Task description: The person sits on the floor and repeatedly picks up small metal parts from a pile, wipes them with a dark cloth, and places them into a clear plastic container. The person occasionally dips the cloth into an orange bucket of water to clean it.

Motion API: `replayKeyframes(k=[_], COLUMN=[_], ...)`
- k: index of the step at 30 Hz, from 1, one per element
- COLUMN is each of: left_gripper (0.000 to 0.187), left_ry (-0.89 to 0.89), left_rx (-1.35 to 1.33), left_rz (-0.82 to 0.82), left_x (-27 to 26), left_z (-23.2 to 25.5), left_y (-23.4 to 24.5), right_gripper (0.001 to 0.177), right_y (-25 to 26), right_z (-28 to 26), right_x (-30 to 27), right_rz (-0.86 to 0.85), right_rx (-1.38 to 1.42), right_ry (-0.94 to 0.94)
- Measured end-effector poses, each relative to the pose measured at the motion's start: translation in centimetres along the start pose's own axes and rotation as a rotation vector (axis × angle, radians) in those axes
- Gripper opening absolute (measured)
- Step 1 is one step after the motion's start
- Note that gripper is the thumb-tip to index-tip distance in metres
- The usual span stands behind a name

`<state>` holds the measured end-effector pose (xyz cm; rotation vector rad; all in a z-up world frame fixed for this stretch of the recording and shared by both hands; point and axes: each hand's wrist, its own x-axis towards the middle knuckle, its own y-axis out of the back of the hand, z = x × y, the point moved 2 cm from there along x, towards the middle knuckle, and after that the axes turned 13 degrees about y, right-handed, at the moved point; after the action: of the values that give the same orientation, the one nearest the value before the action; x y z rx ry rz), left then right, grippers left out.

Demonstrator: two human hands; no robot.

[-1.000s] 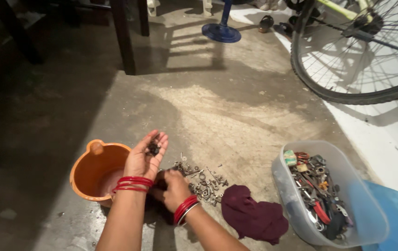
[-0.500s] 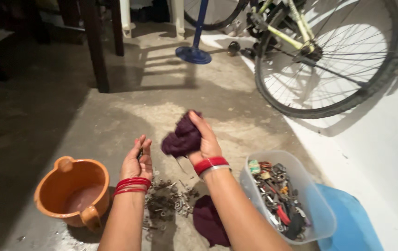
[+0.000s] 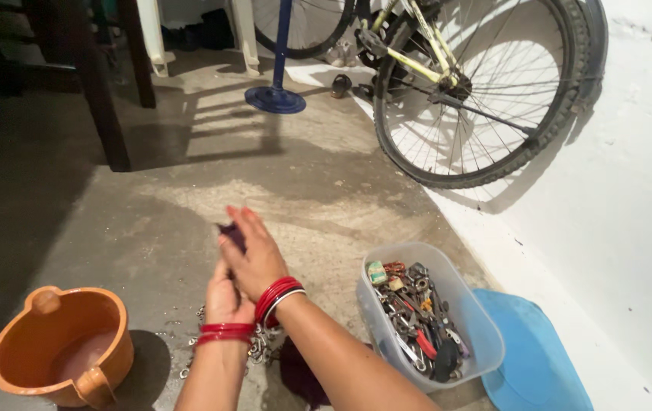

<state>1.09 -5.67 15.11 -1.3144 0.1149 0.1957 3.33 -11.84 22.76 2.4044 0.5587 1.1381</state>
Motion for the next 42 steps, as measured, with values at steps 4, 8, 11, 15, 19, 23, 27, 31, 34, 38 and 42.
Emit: replayKeyframes(k=[4, 8, 11, 15, 19, 23, 27, 31, 34, 38, 42], left_gripper=[0.043, 0.055, 0.06, 0.059, 0.064, 0.041, 0.013, 0.029, 0.038, 0.048, 0.049], left_ry=[0.086, 0.084, 0.012, -0.248, -0.153, -0.057, -0.034, -0.107, -0.107, -0.08, -0.171], left_rx=[0.011, -0.007, -0.016, 0.137, -0.119, -0.24, -0.329, -0.609, -0.558, -0.434, 0.05], left_rz=[0.029, -0.08, 0.009, -0.111, -0.188, -0.084, 0.132, 0.008, -0.076, -0.363, -0.115], left_x=[-0.8, 0.0, 0.5, 0.9, 2.6, 6.6, 6.7, 3.3, 0.7, -0.4, 0.7], left_z=[-1.9, -0.8, 1.4, 4.9, 4.3, 2.2, 0.8, 1.6, 2.8, 3.5, 4.8], left_y=[0.6, 2.2, 4.6, 7.5, 9.7, 9.8, 9.1, 5.7, 2.7, 1.2, 4.5], right_gripper=[0.068, 0.067, 0.064, 0.056, 0.073, 0.069, 0.053, 0.051, 0.043, 0.048, 0.045], right_y=[0.2, -1.9, -3.1, -3.1, -2.7, -2.6, -1.0, 1.2, 3.2, 2.8, -0.1], right_z=[2.7, 0.7, -2.5, -6.3, -5.2, 0.5, 5.9, 7.6, 5.2, -0.5, -4.3], right_x=[-0.3, -0.9, -2.3, -3.7, -3.3, -2.0, -1.4, 0.4, 1.5, 0.1, -3.2], right_rz=[0.036, -0.179, -0.34, -0.321, -0.345, -0.109, 0.276, 0.603, 0.619, 0.237, -0.121], right_rx=[0.068, -0.16, -0.131, 0.08, 0.113, 0.019, 0.151, 0.968, 1.266, 0.413, -0.019], right_ry=[-0.488, -0.318, -0.278, -0.098, 0.022, -0.179, -0.404, -0.831, -0.711, -0.331, -0.102])
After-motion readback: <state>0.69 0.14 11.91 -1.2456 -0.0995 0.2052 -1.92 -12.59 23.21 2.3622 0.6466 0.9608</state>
